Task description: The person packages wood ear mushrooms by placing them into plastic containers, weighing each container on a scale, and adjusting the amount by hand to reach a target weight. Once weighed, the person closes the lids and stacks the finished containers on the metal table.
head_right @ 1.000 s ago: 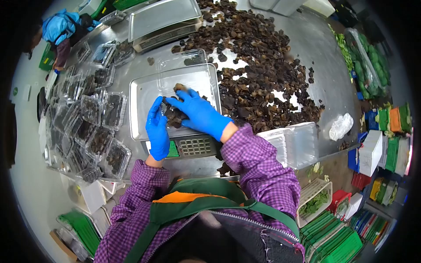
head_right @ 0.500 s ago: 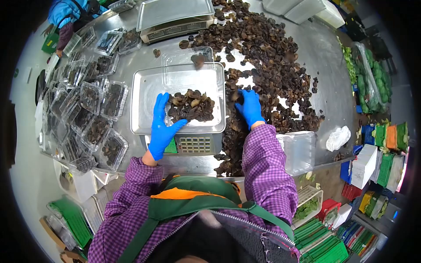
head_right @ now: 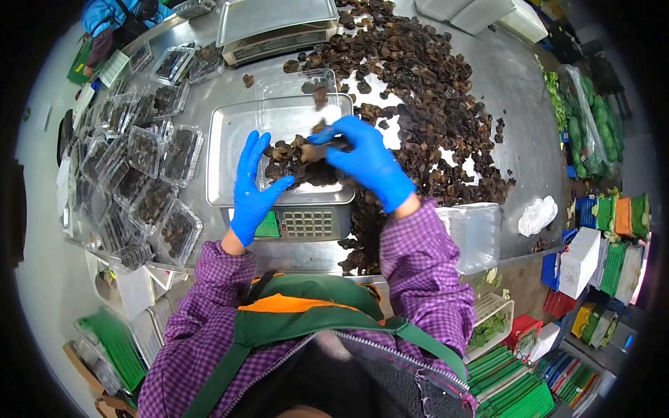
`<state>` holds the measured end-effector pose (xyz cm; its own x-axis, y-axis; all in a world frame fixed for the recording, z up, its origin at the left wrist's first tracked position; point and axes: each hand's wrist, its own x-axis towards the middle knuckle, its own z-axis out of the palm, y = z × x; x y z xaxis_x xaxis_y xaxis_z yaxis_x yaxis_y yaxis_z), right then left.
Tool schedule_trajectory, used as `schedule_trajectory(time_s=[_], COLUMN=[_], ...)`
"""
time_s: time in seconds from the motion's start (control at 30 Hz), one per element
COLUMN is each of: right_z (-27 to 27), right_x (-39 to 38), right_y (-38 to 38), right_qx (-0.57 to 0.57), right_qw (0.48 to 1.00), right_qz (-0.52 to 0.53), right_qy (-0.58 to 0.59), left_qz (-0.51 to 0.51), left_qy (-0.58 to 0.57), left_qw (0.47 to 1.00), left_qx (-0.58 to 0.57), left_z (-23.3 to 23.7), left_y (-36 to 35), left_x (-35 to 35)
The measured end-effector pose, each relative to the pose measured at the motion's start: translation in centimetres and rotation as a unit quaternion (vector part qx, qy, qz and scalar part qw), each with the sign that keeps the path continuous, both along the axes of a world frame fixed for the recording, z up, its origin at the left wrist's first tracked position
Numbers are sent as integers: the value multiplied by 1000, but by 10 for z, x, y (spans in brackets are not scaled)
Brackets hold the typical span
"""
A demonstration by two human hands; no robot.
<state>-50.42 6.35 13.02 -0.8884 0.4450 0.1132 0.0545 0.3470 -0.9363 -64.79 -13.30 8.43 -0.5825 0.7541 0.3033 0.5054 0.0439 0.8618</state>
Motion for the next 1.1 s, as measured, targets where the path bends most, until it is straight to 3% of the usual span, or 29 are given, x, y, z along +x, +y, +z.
schedule_trajectory(time_s=[0.03,0.17,0.23,0.3,0.4,0.5,0.57,0.73,0.9,1.1], right_z=[-7,-27,-28,-34,-43,-46,-50,-48,-30,-32], right_x=[-12,-47,-56,-59,-60,-62,-61,-57,-44,10], right_y=[-5,-27,-30,-32,-30,-32,-32,-30,-20,3], right_qx=[38,130,24,-5,-155,-238,-234,-291,-275,-115], right_qw=[998,991,999,998,967,950,954,931,920,949], right_qz=[43,38,-34,-68,-155,-126,-116,-102,-147,-233], right_qy=[15,-14,-14,16,129,159,149,197,237,179], left_qz=[-6,-5,0,10,35,69,72,101,121,156], left_qy=[17,88,101,107,32,-17,-51,-56,-93,-112], left_qw=[1000,996,994,993,999,997,994,992,987,979], left_qx=[7,-27,-41,-44,5,12,60,48,45,62], left_z=[-2,-22,-19,-19,-17,-9,-11,-12,-7,-5], left_y=[3,3,1,-4,-5,-7,-8,-17,-24,-35], left_x=[0,-3,-6,-6,-12,-13,-21,-28,-31,-42])
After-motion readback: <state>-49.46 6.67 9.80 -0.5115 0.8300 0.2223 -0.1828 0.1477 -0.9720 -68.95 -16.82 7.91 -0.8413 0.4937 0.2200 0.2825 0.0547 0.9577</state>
